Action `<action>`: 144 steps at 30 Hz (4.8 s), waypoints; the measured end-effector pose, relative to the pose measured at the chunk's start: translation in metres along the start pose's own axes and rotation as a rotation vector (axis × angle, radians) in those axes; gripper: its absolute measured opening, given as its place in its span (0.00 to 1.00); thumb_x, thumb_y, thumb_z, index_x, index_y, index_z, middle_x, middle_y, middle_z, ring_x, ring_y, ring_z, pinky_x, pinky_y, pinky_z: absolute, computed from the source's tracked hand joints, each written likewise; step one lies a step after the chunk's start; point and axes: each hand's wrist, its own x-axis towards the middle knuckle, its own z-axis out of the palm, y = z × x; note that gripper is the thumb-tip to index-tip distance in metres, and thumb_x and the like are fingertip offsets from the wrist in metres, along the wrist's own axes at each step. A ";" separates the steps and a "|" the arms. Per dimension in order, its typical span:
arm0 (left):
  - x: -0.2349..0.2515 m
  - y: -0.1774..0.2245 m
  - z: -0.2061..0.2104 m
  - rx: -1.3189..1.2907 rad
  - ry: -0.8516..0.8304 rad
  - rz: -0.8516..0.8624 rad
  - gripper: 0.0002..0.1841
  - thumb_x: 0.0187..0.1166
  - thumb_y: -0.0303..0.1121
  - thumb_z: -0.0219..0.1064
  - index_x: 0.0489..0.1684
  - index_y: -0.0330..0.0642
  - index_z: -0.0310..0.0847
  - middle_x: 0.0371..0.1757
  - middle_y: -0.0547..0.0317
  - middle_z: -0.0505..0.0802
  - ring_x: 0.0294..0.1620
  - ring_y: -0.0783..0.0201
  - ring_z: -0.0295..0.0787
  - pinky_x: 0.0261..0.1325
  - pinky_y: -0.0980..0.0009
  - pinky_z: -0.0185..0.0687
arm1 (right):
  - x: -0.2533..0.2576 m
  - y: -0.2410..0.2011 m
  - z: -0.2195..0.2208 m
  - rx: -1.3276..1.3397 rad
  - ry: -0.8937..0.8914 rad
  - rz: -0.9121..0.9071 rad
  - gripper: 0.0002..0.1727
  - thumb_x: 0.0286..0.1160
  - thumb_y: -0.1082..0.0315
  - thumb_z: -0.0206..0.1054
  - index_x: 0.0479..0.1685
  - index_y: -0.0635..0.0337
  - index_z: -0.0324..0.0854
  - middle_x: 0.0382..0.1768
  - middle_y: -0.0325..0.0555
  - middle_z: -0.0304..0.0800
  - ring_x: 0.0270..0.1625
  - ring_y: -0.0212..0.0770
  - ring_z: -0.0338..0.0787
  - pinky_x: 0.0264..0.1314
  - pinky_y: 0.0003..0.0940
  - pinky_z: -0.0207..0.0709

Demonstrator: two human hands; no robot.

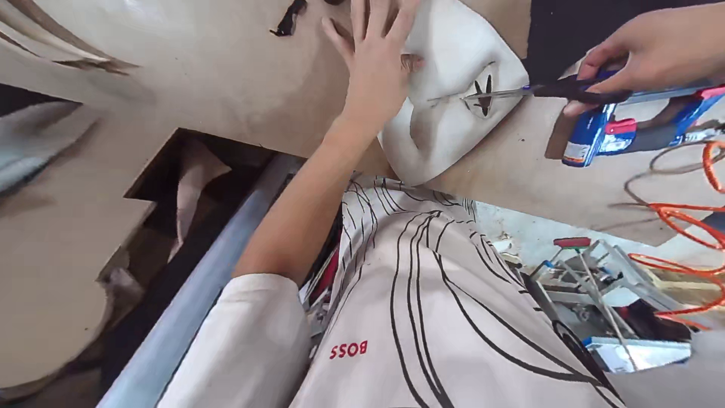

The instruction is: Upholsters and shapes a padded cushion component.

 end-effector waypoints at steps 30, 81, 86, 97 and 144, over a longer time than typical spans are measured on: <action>-0.007 -0.031 0.034 -0.430 0.005 -0.068 0.32 0.82 0.70 0.53 0.53 0.54 0.89 0.45 0.58 0.93 0.53 0.58 0.91 0.59 0.43 0.81 | 0.033 -0.023 -0.025 0.039 -0.246 -0.021 0.22 0.63 0.43 0.81 0.30 0.52 0.83 0.18 0.41 0.83 0.20 0.34 0.82 0.19 0.27 0.72; -0.035 -0.004 0.031 -0.205 0.503 0.149 0.21 0.88 0.45 0.61 0.74 0.50 0.83 0.82 0.44 0.79 0.88 0.39 0.64 0.91 0.42 0.56 | -0.084 -0.007 0.026 -0.134 0.551 0.110 0.28 0.71 0.44 0.69 0.50 0.63 0.82 0.39 0.57 0.87 0.39 0.52 0.87 0.40 0.59 0.79; -0.096 0.056 0.083 -0.148 0.152 0.274 0.32 0.85 0.53 0.61 0.83 0.42 0.72 0.86 0.46 0.75 0.91 0.46 0.62 0.96 0.44 0.42 | -0.083 -0.022 0.121 0.619 0.247 -0.060 0.33 0.72 0.34 0.71 0.51 0.58 0.84 0.38 0.39 0.91 0.36 0.35 0.90 0.38 0.37 0.88; -0.092 0.066 0.102 0.083 0.242 0.187 0.49 0.71 0.72 0.63 0.87 0.45 0.68 0.83 0.46 0.77 0.88 0.45 0.65 0.94 0.42 0.43 | -0.020 -0.099 0.234 1.558 0.206 -0.185 0.28 0.89 0.40 0.54 0.40 0.59 0.78 0.30 0.41 0.84 0.24 0.35 0.82 0.26 0.31 0.81; -0.013 0.054 0.053 0.246 0.236 0.242 0.40 0.87 0.63 0.48 0.97 0.56 0.51 0.98 0.60 0.51 0.99 0.53 0.31 0.93 0.31 0.22 | 0.022 -0.137 0.253 1.667 0.511 -0.121 0.23 0.86 0.45 0.63 0.43 0.58 0.78 0.26 0.36 0.80 0.21 0.31 0.77 0.23 0.26 0.75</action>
